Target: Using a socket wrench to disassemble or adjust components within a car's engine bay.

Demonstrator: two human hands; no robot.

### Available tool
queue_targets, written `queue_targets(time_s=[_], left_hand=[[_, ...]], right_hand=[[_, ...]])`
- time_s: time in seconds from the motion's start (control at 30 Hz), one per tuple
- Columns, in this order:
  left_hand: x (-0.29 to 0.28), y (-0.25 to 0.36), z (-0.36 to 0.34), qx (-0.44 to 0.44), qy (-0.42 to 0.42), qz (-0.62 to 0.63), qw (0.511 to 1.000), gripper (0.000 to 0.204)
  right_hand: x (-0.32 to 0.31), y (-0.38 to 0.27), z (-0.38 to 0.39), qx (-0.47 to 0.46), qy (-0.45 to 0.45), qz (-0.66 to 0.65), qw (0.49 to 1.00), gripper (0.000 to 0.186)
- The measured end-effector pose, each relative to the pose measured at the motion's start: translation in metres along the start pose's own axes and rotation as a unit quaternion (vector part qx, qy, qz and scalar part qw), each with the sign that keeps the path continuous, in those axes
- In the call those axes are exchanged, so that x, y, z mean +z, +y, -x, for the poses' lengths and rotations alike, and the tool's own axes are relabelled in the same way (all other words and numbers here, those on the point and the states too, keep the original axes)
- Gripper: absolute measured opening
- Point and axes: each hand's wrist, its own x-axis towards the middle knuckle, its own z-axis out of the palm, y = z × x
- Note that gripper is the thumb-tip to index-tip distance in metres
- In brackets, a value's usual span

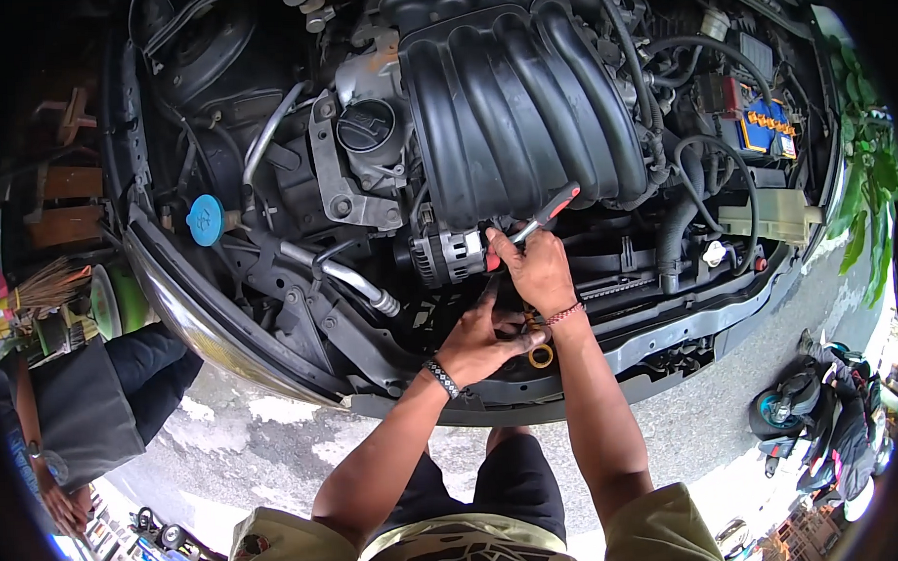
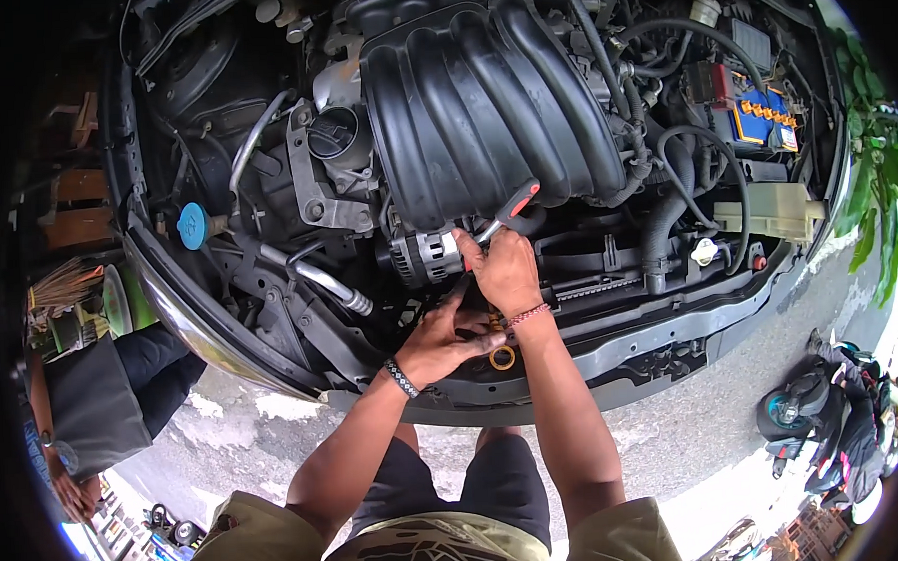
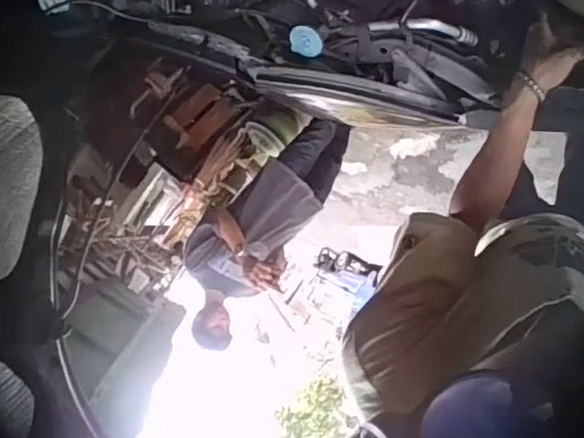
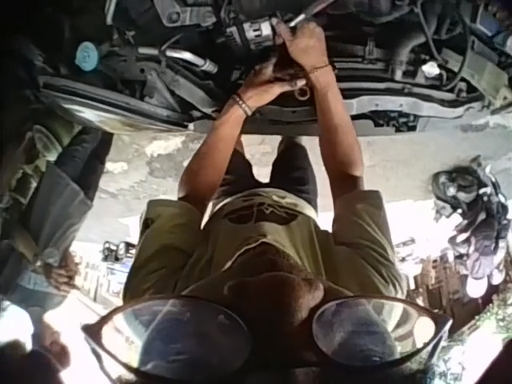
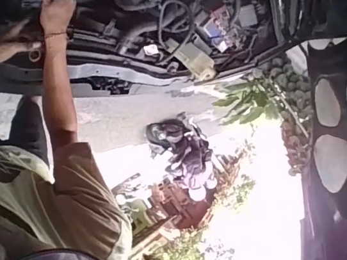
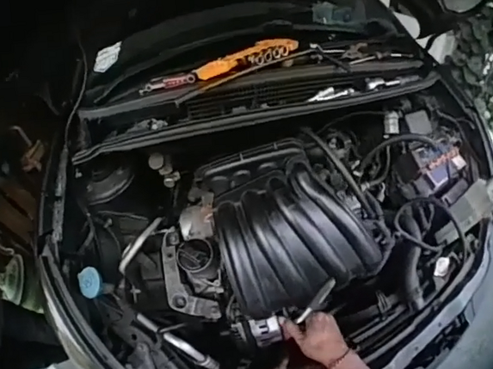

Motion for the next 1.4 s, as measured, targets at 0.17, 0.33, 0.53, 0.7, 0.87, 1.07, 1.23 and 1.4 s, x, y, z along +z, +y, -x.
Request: queue_targets(time_s=[0.17,0.33,0.53,0.7,0.87,1.07,1.23,1.4], left_hand=[[-0.004,-0.002,0.006,-0.028,0.019,-0.125,0.992,0.05],[-0.052,0.0,-0.003,-0.014,-0.081,-0.05,0.995,0.04],[-0.085,0.003,-0.019,0.005,-0.056,-0.273,0.96,0.026],[-0.07,-0.014,-0.022,0.012,-0.143,-0.335,0.931,0.024],[-0.067,0.008,-0.022,-0.027,-0.161,-0.391,0.906,0.026],[-0.035,0.08,-0.04,0.325,0.109,-0.395,0.852,0.027],[0.016,0.104,-0.1,0.23,0.005,-0.311,0.922,0.034],[0.0,0.098,-0.106,0.297,-0.026,-0.033,0.954,0.022]], right_hand=[[0.013,0.004,0.007,0.042,-0.04,-0.026,0.998,0.054],[0.016,0.003,0.007,0.047,-0.036,-0.087,0.994,0.056],[0.015,-0.001,0.008,0.047,-0.01,-0.107,0.993,0.047],[0.022,0.001,0.012,0.009,0.024,-0.081,0.996,0.052],[0.017,-0.003,0.011,0.064,0.047,-0.101,0.992,0.051],[0.014,0.011,0.01,0.153,-0.059,-0.251,0.954,0.034],[0.046,0.015,0.017,-0.136,0.124,0.18,0.966,0.06],[0.04,0.007,0.011,0.039,0.006,-0.065,0.997,0.048]])
